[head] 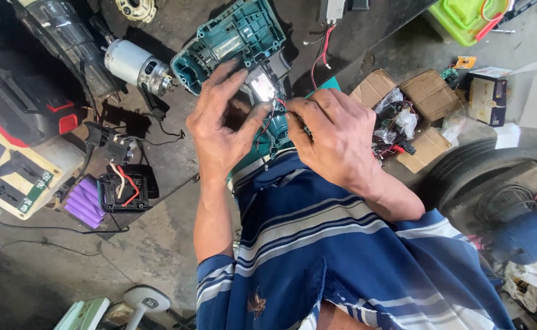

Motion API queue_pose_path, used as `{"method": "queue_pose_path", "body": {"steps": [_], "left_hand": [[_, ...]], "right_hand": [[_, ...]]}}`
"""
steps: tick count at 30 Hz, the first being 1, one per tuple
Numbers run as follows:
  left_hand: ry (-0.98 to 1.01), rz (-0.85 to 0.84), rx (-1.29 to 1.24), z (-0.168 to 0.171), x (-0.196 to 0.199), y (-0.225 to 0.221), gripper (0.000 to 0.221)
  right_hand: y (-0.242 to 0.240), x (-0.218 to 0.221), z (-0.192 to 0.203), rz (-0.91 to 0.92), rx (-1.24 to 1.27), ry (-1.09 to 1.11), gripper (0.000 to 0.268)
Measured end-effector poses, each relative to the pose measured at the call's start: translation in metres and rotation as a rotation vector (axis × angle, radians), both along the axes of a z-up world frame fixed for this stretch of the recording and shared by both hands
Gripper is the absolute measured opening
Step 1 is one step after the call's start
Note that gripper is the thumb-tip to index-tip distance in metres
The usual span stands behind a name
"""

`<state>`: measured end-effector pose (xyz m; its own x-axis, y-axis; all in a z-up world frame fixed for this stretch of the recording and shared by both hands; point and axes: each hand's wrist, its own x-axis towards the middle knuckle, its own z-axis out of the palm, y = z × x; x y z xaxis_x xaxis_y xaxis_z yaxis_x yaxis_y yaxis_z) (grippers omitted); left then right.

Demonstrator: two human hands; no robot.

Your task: Soldering wires to a power tool trigger switch component after applying flux on a cluttered workbench.

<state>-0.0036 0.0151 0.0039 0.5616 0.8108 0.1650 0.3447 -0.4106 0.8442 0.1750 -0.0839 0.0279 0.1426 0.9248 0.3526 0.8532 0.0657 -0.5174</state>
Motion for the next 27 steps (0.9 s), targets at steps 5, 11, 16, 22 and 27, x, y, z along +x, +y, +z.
{"method": "queue_pose_path", "body": {"steps": [5, 11, 16, 22, 27], "left_hand": [[-0.008, -0.007, 0.008, -0.002, -0.002, 0.001, 0.042], [-0.063, 0.001, 0.037, -0.011, 0.0, 0.001, 0.041], [-0.016, 0.044, 0.029, 0.007, 0.008, 0.001, 0.04], [0.035, -0.006, 0.045, 0.002, 0.006, 0.0, 0.047], [-0.027, -0.009, 0.012, 0.008, 0.01, 0.0, 0.044]], "right_hand": [[0.002, -0.015, 0.0, -0.017, -0.044, 0.136, 0.006], [-0.005, -0.029, -0.011, -0.052, 0.012, -0.023, 0.018], [-0.011, -0.029, -0.014, -0.015, 0.128, -0.104, 0.025], [-0.006, 0.007, -0.024, 0.179, -0.007, 0.213, 0.017], [0.029, 0.035, -0.016, 0.079, -0.115, 0.488, 0.037]]}}
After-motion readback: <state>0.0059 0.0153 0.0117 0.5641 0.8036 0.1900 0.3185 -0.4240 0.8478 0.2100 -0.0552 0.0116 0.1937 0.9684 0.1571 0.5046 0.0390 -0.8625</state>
